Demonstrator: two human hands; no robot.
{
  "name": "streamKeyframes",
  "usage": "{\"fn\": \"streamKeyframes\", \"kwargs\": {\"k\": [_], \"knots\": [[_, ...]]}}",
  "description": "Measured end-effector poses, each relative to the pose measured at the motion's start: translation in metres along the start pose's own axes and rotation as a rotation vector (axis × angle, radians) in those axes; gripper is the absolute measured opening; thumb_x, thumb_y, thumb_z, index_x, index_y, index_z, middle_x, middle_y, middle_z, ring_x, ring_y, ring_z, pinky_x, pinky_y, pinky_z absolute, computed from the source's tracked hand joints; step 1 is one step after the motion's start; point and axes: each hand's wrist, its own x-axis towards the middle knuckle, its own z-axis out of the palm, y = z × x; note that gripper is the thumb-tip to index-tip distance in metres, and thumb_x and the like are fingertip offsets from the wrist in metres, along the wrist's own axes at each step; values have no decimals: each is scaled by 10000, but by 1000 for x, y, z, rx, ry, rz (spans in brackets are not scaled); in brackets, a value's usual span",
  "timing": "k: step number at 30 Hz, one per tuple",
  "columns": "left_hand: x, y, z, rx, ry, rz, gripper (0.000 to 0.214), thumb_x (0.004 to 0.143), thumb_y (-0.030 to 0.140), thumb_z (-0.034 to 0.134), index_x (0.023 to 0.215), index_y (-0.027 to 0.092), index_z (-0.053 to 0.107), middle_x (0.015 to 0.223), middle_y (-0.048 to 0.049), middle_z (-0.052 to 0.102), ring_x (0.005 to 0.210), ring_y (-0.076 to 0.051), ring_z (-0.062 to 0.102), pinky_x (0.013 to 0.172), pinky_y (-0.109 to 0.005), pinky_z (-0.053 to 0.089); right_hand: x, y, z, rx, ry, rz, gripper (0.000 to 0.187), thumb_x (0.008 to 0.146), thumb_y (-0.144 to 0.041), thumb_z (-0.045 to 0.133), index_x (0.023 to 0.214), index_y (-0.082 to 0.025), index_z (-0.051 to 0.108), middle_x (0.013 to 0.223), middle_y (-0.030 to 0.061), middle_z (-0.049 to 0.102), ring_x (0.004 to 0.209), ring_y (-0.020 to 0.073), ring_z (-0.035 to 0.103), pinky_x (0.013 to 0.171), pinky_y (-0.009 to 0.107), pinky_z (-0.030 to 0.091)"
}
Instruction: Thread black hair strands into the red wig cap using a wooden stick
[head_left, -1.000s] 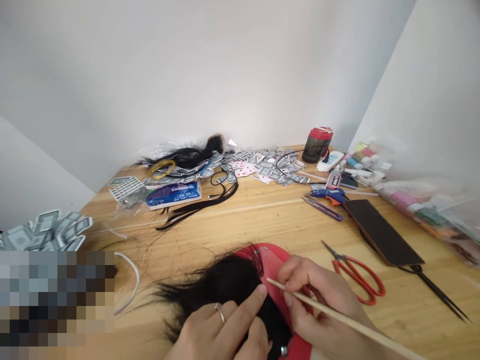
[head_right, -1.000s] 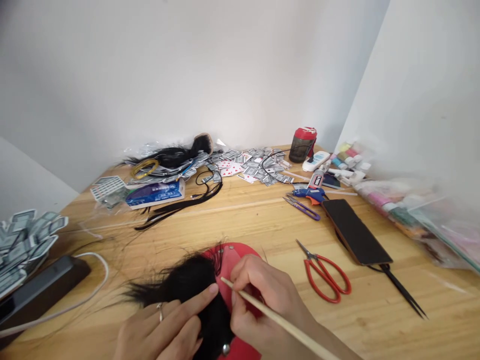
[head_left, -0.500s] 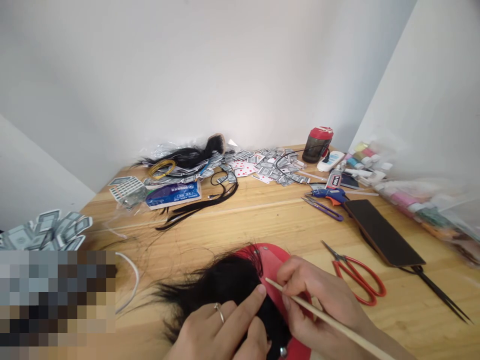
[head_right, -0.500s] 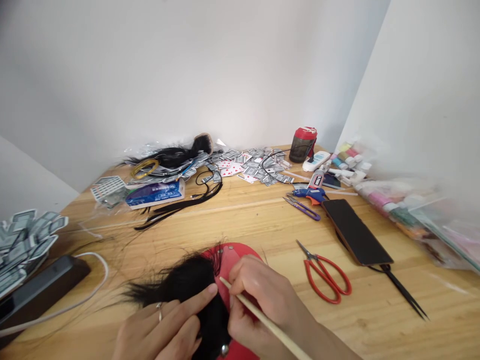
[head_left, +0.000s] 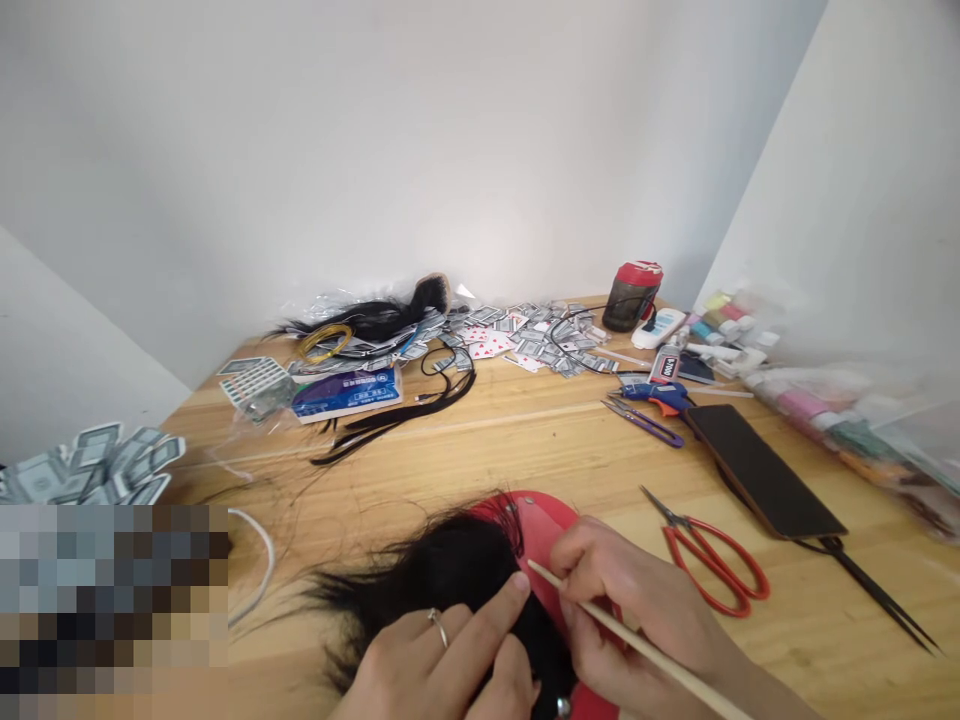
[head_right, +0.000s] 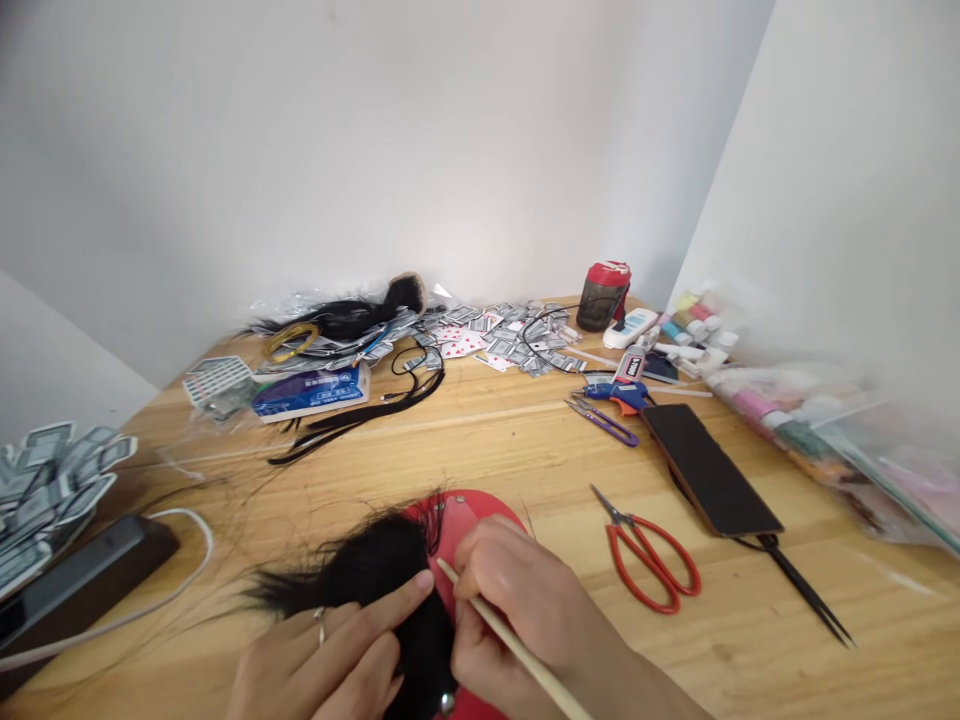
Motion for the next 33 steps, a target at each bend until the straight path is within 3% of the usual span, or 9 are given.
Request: {"fn": "streamKeyframes", "kwargs": {"k": [2,9,16,19,21,24,26,29,33], "knots": [[-1,1,-1,-7,-42,-12,375,1026,94,297,764,171,554,924,-46,803,430,-80,620,394,-233,441,-1,0,-1,41,-26,41,289,808,47,455,812,-240,420,697,-7,576,593,112,553,511,196,430],[0,1,1,12,6,-4,366,1026,111,322,752,168,558,883,-47,805,403,-76,605,375,-228,430,2,-5,-5,120,1,227,241,816,-19,479,796,-258,456,675,-42,582,554,110,561,518,198,437],[-3,-2,7,-76,44,-20,321,1019,112,336,777,175,537,893,-68,804,387,-81,602,360,-227,415,3,-3,-7,460,-80,638,132,861,-211,542,738,-230,498,673,-13,549,521,122,460,450,221,362],[-2,-4,7,-281,73,-127,284,1023,145,348,813,186,536,869,-52,799,543,-98,701,475,-176,492,1,0,-7,561,-88,751,151,871,-280,572,742,-228,511,690,-11,547,573,134,479,493,235,368],[1,-7,1,-499,-40,-314,268,1027,194,358,853,196,562,822,-19,773,659,-105,724,571,-149,518,1,1,-8,595,-87,791,155,871,-299,588,751,-229,519,693,-16,547,596,138,480,515,240,366],[6,-13,-12,-768,-304,-672,321,1031,318,360,850,202,599,733,19,668,535,-78,614,509,-150,462,3,2,-9,630,-92,793,183,867,-322,609,741,-222,522,679,-24,538,604,136,457,534,245,349],[9,-17,-18,-819,-390,-809,385,1024,397,354,779,196,573,700,26,601,525,-79,542,500,-166,415,4,3,-10,665,-100,788,206,868,-341,619,736,-216,525,678,-22,550,616,136,456,552,249,345],[18,-20,-21,-784,-523,-835,375,1004,399,373,723,196,515,680,26,557,646,-113,532,593,-193,390,4,6,-10,733,-109,768,203,895,-354,607,765,-211,546,709,-18,594,599,123,446,562,250,337],[43,-23,-20,-629,-780,-786,295,959,288,396,709,202,526,660,25,563,632,-135,508,590,-233,345,3,9,-9,761,-101,743,190,912,-340,587,777,-208,567,720,-22,610,569,111,413,562,253,321]]}}
